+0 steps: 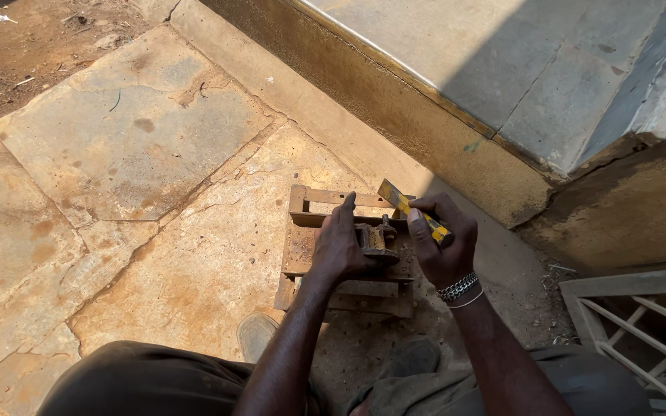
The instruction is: The person uses a chisel and hammer to chip away rust and debris from a metal part clamped in a wooden vise. They repeatedly strike the chisel to clean the surface of the part.
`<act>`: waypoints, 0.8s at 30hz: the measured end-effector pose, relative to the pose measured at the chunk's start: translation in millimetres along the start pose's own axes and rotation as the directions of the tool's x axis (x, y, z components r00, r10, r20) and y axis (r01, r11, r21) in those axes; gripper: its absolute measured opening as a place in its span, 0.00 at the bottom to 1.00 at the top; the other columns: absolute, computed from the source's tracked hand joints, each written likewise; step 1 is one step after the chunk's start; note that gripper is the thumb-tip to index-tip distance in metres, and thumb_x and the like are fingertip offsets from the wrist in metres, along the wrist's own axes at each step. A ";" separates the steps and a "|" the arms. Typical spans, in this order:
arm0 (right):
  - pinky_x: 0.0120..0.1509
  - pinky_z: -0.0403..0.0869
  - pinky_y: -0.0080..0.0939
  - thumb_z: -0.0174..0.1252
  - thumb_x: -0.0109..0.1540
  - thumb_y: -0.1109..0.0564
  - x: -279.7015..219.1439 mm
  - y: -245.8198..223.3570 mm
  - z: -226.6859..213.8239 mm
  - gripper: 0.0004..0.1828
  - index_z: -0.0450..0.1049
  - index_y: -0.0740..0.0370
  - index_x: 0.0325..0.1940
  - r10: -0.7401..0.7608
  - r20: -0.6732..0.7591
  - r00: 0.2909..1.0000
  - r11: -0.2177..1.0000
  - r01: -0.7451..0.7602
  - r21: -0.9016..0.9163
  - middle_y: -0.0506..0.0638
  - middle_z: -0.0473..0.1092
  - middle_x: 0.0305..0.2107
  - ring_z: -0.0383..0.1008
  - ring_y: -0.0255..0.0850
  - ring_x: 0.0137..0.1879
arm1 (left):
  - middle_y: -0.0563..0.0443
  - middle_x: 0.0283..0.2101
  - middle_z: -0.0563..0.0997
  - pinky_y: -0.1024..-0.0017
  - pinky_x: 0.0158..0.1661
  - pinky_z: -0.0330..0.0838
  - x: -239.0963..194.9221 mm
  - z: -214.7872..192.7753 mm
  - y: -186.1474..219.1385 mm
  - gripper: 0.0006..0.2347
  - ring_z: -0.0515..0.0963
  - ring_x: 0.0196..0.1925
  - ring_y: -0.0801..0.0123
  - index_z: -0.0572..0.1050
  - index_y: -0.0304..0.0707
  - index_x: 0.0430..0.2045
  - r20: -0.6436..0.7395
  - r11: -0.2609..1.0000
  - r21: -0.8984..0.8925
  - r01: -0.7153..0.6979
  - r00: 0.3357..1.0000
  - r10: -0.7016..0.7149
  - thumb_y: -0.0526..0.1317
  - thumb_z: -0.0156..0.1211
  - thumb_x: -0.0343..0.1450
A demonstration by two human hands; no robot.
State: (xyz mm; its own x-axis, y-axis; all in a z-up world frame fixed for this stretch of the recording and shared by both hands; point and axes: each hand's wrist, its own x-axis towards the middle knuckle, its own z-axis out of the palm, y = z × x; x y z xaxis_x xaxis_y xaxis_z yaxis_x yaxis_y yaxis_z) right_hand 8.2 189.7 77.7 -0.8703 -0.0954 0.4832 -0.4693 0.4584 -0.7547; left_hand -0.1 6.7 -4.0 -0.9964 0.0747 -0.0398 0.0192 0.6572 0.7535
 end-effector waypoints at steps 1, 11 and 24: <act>0.42 0.76 0.44 0.57 0.65 0.49 -0.3 -0.5 0.2 0.13 0.76 0.62 0.41 -0.043 -0.022 0.999 0.999 0.043 -0.004 0.55 0.75 0.28 0.80 0.47 0.34 | 0.33 0.65 0.65 0.49 0.58 0.69 -0.1 0.2 0.9 0.62 0.69 0.61 0.45 0.42 0.35 0.72 0.009 1.000 0.002 0.005 1.000 -0.005 0.58 0.83 0.49; 0.43 0.77 0.48 0.60 0.61 0.50 -12.6 5.9 15.4 0.12 0.75 0.61 0.39 0.131 0.231 0.964 0.976 -0.086 -0.198 0.55 0.78 0.29 0.82 0.48 0.36 | 0.35 0.64 0.67 0.48 0.57 0.70 -1.2 1.5 -5.9 0.58 0.71 0.61 0.45 0.44 0.38 0.73 -0.024 1.000 0.000 -0.021 0.999 0.021 0.54 0.82 0.52; 0.56 0.75 0.55 0.76 0.48 0.49 -10.8 -11.9 25.4 0.33 0.67 0.48 0.53 0.248 0.664 0.705 0.849 0.172 -0.500 0.52 0.75 0.43 0.78 0.51 0.49 | 0.37 0.65 0.63 0.47 0.57 0.68 13.1 13.5 -26.0 0.57 0.70 0.61 0.44 0.39 0.48 0.74 0.015 0.998 0.044 -0.048 0.999 0.047 0.43 0.81 0.55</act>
State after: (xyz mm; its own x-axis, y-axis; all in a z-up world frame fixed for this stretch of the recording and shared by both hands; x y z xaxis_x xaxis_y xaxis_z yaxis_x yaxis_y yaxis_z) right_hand 19.4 162.8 70.2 -0.8294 -0.5405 -0.1412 -0.4735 0.8143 -0.3358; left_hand -12.6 0.7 -33.0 -0.9930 0.1172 -0.0141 0.0706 0.6852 0.7249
